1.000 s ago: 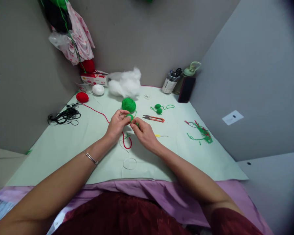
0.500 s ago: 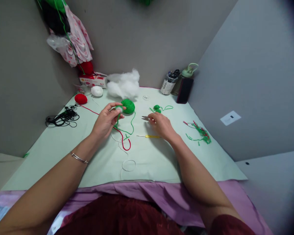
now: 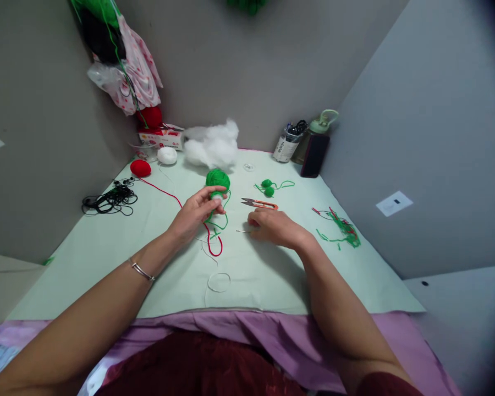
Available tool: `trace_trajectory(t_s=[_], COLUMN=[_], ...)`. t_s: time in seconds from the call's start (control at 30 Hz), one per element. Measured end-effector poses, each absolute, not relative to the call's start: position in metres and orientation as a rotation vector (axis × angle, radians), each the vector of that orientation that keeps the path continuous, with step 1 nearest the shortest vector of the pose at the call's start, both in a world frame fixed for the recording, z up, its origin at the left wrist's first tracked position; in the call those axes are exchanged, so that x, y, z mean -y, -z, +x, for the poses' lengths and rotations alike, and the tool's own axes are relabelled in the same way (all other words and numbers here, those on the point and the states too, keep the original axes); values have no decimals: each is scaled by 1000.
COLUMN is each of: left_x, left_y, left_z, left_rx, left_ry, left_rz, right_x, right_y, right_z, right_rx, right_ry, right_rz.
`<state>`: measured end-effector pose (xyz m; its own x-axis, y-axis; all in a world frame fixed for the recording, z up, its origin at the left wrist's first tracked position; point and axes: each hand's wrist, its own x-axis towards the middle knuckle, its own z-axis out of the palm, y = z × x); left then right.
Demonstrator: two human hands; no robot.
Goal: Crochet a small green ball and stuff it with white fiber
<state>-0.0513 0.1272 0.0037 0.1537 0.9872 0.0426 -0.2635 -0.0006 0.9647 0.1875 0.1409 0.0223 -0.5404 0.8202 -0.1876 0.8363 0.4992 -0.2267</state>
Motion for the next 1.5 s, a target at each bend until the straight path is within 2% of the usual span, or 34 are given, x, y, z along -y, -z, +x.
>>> trace_trajectory(t_s=[0.23, 0.4, 0.47, 0.6, 0.7, 1.33, 1.5], left_x=[-131, -131, -130, -126, -122, -121, -120], left_y=[6, 9, 8, 5, 4, 18, 19], left_z=[-51, -51, -51, -48, -42, -37, -35], left_rx=[-925, -934, -937, -944, -947, -1011, -1019], left_ry=[-1248, -1300, -1309, -1306, -1297, -1412, -1398], left_rz=[1124, 1156, 1172, 1207, 1224, 1301, 1328], right_x=[-140, -141, -138, -130, -126, -130, -131], right_y=[-20, -27, -34, -39, -32, -23, -21], right_z=[193, 189, 187, 173, 161, 149, 145], right_rx=[-2712, -2822, -2876, -2718, -2564, -1871, -1866], right_ry=[524, 740, 1101, 2091, 2410, 2931, 2967], right_rz=[1478, 1501, 1492, 1488, 1399, 1298, 1344])
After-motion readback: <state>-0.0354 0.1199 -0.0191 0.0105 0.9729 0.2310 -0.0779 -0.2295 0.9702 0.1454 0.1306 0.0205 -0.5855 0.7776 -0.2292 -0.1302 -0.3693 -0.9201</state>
